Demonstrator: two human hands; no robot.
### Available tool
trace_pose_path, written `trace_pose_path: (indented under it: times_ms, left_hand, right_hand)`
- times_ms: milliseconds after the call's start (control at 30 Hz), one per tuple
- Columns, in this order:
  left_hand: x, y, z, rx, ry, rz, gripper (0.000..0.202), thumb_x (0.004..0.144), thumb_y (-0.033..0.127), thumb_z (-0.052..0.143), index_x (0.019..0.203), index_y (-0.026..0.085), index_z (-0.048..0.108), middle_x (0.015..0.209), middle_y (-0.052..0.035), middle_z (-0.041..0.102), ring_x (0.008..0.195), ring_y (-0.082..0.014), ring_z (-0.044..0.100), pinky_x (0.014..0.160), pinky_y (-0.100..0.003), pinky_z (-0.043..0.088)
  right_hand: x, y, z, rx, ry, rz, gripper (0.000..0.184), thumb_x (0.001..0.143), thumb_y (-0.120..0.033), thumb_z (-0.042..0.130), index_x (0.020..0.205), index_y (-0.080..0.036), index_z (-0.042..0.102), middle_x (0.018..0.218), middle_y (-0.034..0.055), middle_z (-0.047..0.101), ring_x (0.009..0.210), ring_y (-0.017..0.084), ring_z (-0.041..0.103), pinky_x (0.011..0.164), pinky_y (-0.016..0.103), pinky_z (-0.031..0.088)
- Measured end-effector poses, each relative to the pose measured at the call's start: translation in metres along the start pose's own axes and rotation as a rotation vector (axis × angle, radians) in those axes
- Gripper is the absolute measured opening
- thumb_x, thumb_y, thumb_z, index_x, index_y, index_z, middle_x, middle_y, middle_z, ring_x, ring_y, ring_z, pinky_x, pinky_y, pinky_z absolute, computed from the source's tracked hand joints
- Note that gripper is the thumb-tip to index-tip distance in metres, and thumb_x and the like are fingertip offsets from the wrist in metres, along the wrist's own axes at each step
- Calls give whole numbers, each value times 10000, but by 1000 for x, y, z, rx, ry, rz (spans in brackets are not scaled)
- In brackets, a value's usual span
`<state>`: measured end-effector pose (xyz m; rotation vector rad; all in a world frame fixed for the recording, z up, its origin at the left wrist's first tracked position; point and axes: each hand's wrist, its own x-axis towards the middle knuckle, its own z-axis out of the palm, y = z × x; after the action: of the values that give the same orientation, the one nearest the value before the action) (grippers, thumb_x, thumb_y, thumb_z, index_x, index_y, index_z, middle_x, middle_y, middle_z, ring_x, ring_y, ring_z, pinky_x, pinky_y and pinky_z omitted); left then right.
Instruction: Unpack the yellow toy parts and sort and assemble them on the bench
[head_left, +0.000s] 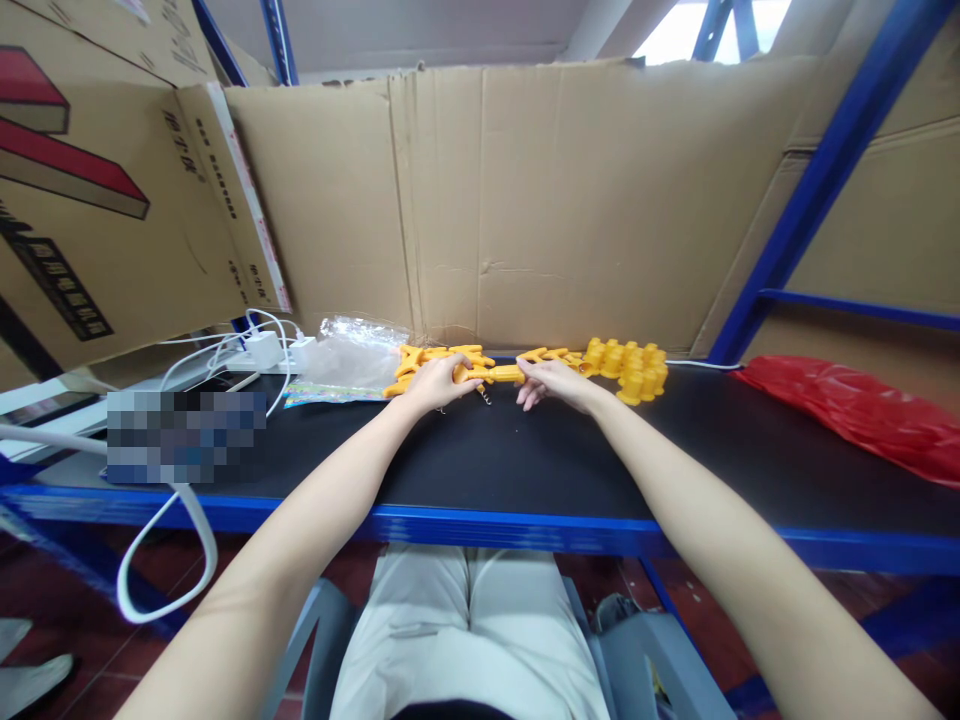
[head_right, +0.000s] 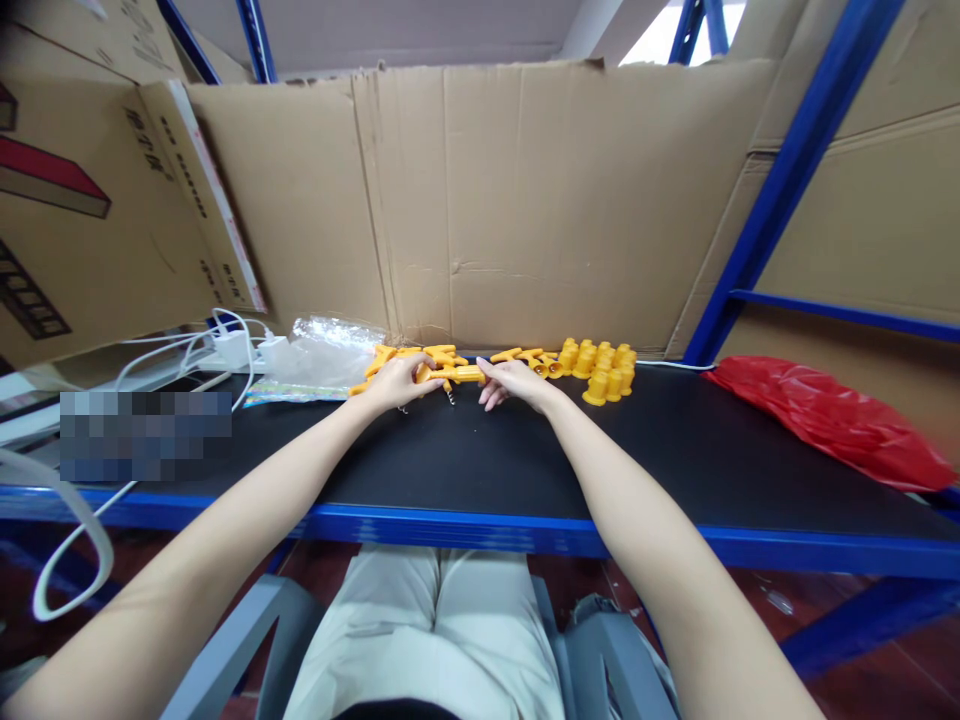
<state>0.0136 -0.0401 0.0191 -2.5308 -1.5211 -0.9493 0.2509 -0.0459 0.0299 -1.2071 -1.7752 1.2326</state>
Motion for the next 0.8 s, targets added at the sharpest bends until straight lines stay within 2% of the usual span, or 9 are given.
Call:
trace_pose_path:
  times_ms: [100, 200, 333, 600, 800]
  left_hand:
    - [0, -3, 0, -6, 0, -7, 389, 772, 496, 595, 1021, 198, 610, 816, -45, 656, 768, -193, 605, 676, -286, 429]
    - [0, -4, 0, -5, -6, -3, 394, 779, 500, 584, 1029, 196, 607, 836, -47, 658, 777, -193, 605, 683, -290, 432]
    - [0, -4, 0, -4, -8, -7, 391, 774, 497, 590, 1025, 197, 606, 817, -40, 652, 773, -189, 601, 682, -287, 427]
    - [0, -2, 0, -4, -13, -17, 390, 768, 502, 593, 1018, 202, 604, 813, -42, 649, 765, -197, 600, 670, -291, 421]
    - [1, -3, 0, 8, -22, -10, 392, 779, 500, 582, 1030, 199, 599, 833, -51, 655, 766, -202, 603, 681, -306, 434]
  right_hand:
    - [0, 2, -2, 54, -20, -49, 387, 822, -461, 607, 1018, -133, 545, 799, 95, 711, 594, 134, 663, 580, 239, 532]
    - [1, 4, -2, 61, -21, -66, 401, 813, -355, 657, 1113, -140, 500, 807, 81, 709, 619, 134, 667, 608, 244, 535]
    - [1, 3, -1, 48, -8, -50, 333, 839, -315, 629, 1088, -131, 506, 754, 72, 703, 599, 129, 661, 594, 233, 526]
    - [0, 2, -1, 59, -2, -59, 318, 826, -353, 640, 1029, -136, 528, 740, 69, 699, 592, 132, 659, 590, 243, 528]
    - [4, 6, -2, 65, 4, -70, 299, 811, -356, 653, 1000, -151, 545, 831, 81, 698, 632, 127, 660, 615, 250, 534]
